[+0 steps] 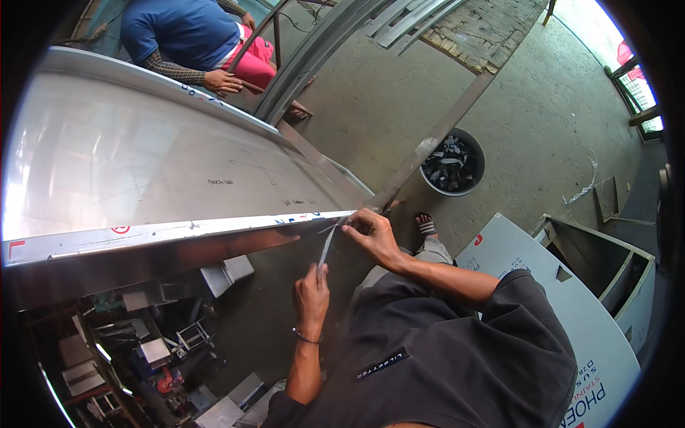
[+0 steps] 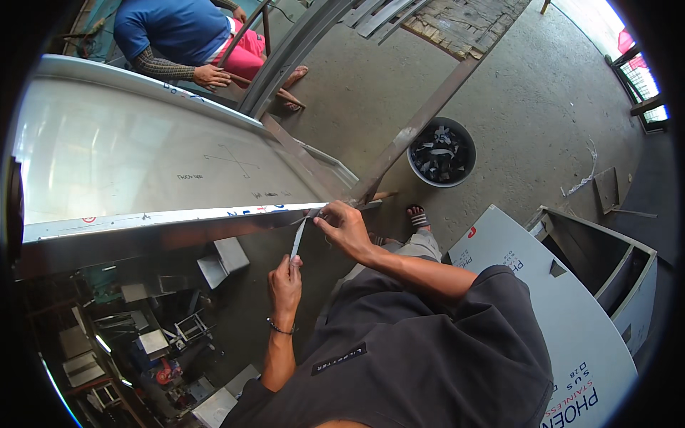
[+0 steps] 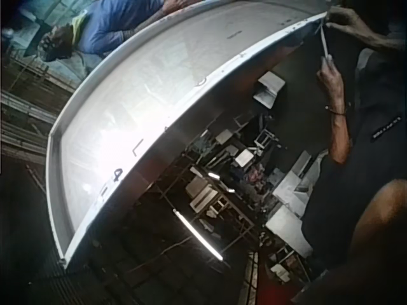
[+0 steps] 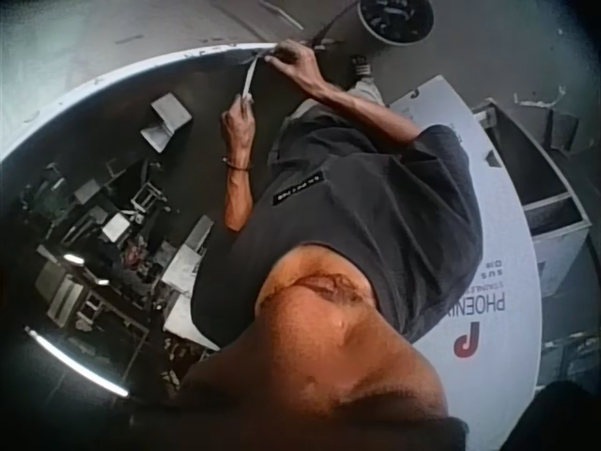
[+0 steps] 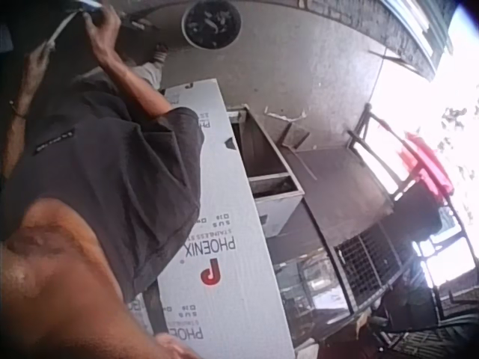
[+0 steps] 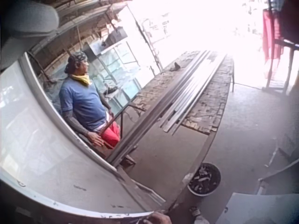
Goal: The person peels protective film from the edges and corners of metal panels using a tool and by hand, and places the peeled scraps into a bucket.
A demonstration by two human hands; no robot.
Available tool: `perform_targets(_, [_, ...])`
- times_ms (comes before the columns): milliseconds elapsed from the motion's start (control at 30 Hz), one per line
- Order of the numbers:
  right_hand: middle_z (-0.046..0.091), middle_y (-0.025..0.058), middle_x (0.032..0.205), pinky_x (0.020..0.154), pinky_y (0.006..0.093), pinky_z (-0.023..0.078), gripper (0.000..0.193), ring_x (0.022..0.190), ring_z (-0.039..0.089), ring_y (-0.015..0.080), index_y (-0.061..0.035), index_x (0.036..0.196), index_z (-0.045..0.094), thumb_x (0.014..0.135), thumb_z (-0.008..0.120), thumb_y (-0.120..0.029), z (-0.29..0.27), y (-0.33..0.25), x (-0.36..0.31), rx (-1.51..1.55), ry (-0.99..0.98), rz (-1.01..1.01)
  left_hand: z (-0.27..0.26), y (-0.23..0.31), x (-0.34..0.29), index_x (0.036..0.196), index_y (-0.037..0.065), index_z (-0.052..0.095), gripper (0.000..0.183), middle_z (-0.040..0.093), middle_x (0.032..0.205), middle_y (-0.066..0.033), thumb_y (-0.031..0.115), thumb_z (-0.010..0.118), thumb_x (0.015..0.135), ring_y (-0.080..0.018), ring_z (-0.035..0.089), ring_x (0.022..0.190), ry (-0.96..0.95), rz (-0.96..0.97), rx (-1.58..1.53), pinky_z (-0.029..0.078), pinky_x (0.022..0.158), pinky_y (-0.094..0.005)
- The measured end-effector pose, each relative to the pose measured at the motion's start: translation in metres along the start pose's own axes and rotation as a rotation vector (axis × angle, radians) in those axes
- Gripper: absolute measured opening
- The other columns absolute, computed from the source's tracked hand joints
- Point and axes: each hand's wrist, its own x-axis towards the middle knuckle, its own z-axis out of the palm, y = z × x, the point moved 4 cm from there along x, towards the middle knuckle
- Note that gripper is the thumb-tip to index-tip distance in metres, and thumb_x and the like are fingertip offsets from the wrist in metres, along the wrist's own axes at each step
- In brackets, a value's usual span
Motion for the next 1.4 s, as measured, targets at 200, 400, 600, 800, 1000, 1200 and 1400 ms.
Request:
perform_targets(200, [0.064, 0.0057, 0.082, 0.063, 0.0290, 0.047, 0.021, 0.071, 0.057, 0.0104, 0.0023, 0.097, 0.070, 0.090, 0.078, -0.016, -0.001, -0.005, 0.002, -0.051, -0.001, -0.044, 0.002, -0.004, -0.001, 0.089, 0.001, 0.061, 0.025, 0.064, 0.071, -0.0233, 0.022, 0.058, 0.104, -0.0455, 0.064, 0.070, 0.050, 0.025, 0.012, 0.045, 0.055, -0.0522])
perform_targets(400, [0.067, 0.0051, 0.081, 0.064, 0.0278, 0.048, 0.020, 0.072, 0.058, 0.0079, 0.0023, 0.097, 0.070, 0.091, 0.077, -0.015, -0.001, -0.003, 0.001, -0.021, -0.006, -0.028, 0.005, 0.002, 0.007, 0.089, 0.002, 0.061, 0.028, 0.063, 0.070, -0.0232, 0.025, 0.057, 0.105, -0.0458, 0.064, 0.069, 0.037, 0.026, 0.033, 0.044, 0.055, -0.0529])
perform_targets(600, [0.073, 0.0144, 0.095, 0.080, 0.0354, 0.053, 0.019, 0.087, 0.070, 0.0224, 0.0010, 0.100, 0.071, 0.089, 0.075, -0.014, -0.003, -0.008, 0.000, -0.036, -0.038, 0.010, 0.000, 0.002, 0.003, 0.088, 0.004, 0.060, 0.029, 0.062, 0.068, -0.0224, 0.027, 0.057, 0.105, -0.0459, 0.063, 0.068, 0.030, 0.026, 0.062, 0.044, 0.055, -0.0532])
perform_targets(800, [0.073, 0.0105, 0.092, 0.077, 0.0316, 0.053, 0.017, 0.085, 0.067, 0.0156, 0.0010, 0.100, 0.070, 0.090, 0.075, -0.012, 0.001, -0.012, -0.001, -0.037, -0.034, -0.026, -0.001, 0.003, 0.004, 0.088, 0.003, 0.059, 0.032, 0.060, 0.068, -0.0223, 0.030, 0.055, 0.106, -0.0463, 0.062, 0.068, 0.036, 0.018, 0.064, 0.043, 0.055, -0.0521])
perform_targets(1000, [0.073, 0.0105, 0.091, 0.074, 0.0315, 0.053, 0.017, 0.081, 0.068, 0.0141, 0.0014, 0.102, 0.070, 0.090, 0.073, -0.010, -0.001, -0.001, 0.002, 0.047, -0.014, -0.028, -0.001, 0.008, 0.011, 0.091, 0.005, 0.062, 0.029, 0.064, 0.070, -0.0216, 0.030, 0.055, 0.106, -0.0452, 0.065, 0.069, 0.006, 0.025, 0.123, 0.046, 0.055, -0.0535])
perform_targets(1200, [0.073, 0.0077, 0.090, 0.072, 0.0297, 0.053, 0.017, 0.079, 0.066, 0.0108, 0.0004, 0.105, 0.071, 0.091, 0.073, -0.009, 0.001, 0.003, 0.001, 0.069, -0.006, 0.020, -0.007, 0.010, 0.014, 0.093, 0.007, 0.062, 0.025, 0.066, 0.073, -0.0200, 0.028, 0.057, 0.105, -0.0440, 0.066, 0.071, 0.007, 0.081, 0.170, 0.049, 0.057, -0.0524])
perform_targets(1400, [0.075, 0.0073, 0.093, 0.073, 0.0284, 0.054, 0.019, 0.084, 0.068, 0.0092, 0.0029, 0.105, 0.070, 0.093, 0.073, -0.012, 0.008, 0.000, -0.001, 0.153, 0.008, 0.004, -0.017, 0.008, 0.006, 0.089, 0.006, 0.060, 0.024, 0.066, 0.073, -0.0186, 0.026, 0.060, 0.103, -0.0432, 0.065, 0.070, 0.041, 0.116, 0.179, 0.049, 0.057, -0.0514])
